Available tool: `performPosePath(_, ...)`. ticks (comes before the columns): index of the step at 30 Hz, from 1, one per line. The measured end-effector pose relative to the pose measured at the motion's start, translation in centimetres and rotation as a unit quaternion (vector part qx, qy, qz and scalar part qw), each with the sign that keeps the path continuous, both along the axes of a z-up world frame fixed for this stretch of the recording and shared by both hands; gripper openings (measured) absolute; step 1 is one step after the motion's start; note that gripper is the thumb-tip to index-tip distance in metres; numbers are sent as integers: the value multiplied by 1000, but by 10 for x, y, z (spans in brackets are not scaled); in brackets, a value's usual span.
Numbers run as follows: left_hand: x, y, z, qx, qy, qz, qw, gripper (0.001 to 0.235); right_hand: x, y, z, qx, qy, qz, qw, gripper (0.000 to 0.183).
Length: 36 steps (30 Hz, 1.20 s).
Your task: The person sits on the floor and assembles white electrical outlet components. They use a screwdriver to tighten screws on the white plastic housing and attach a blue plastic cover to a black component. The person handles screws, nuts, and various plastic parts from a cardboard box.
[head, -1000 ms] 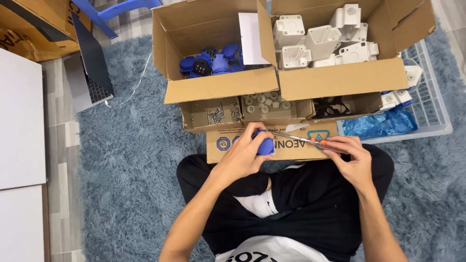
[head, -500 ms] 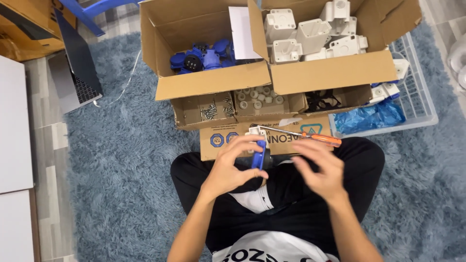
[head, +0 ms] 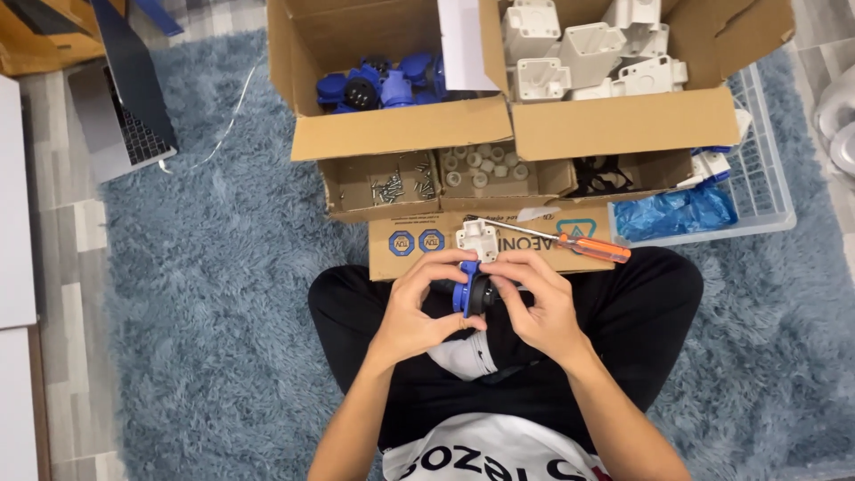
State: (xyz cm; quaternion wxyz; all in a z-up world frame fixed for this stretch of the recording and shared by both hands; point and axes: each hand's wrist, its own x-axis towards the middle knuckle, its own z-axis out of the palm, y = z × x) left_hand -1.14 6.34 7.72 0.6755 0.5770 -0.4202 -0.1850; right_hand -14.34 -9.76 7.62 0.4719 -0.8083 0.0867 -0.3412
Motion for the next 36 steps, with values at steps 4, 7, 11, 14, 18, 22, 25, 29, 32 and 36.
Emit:
performPosePath(4,-10,7,-2,-30,9,43,999,51,1,3,-2,-3,6,11,1000,18)
performPosePath(7,-12,12,0,-43,4,63,997,50,1,6,-2,-7,19,21,1000,17)
performPosePath(11,-2,24,-3,-83,-37,162,983,48,-2,-6,-5,-15,-5,12,1000,12)
performPosePath(14,14,43,-8,-115,-25,226,967,50,3,-26,0,-22,-35,0,999,10)
performPosePath(18,16,52,-11,-154,49,203,966,51,36,-41,21,-34,-73,24,996,9)
performPosePath(22,5,51,-37,-209,143,178,951,53,83,-26,45,-82,-43,-8,996,13)
performPosePath(25,-1,55,-47,-226,264,150,926,48,80,-24,46,-130,-2,-36,991,22)
performPosePath(29,-5,63,-61,-200,325,151,912,48,42,-33,28,-84,45,-38,995,27)
performPosePath(32,-2,63,-64,-193,337,150,909,46,30,-46,13,-87,76,-33,993,23)
performPosePath(36,-4,60,-64,-187,351,147,906,46,37,-47,18,-122,107,7,987,19)
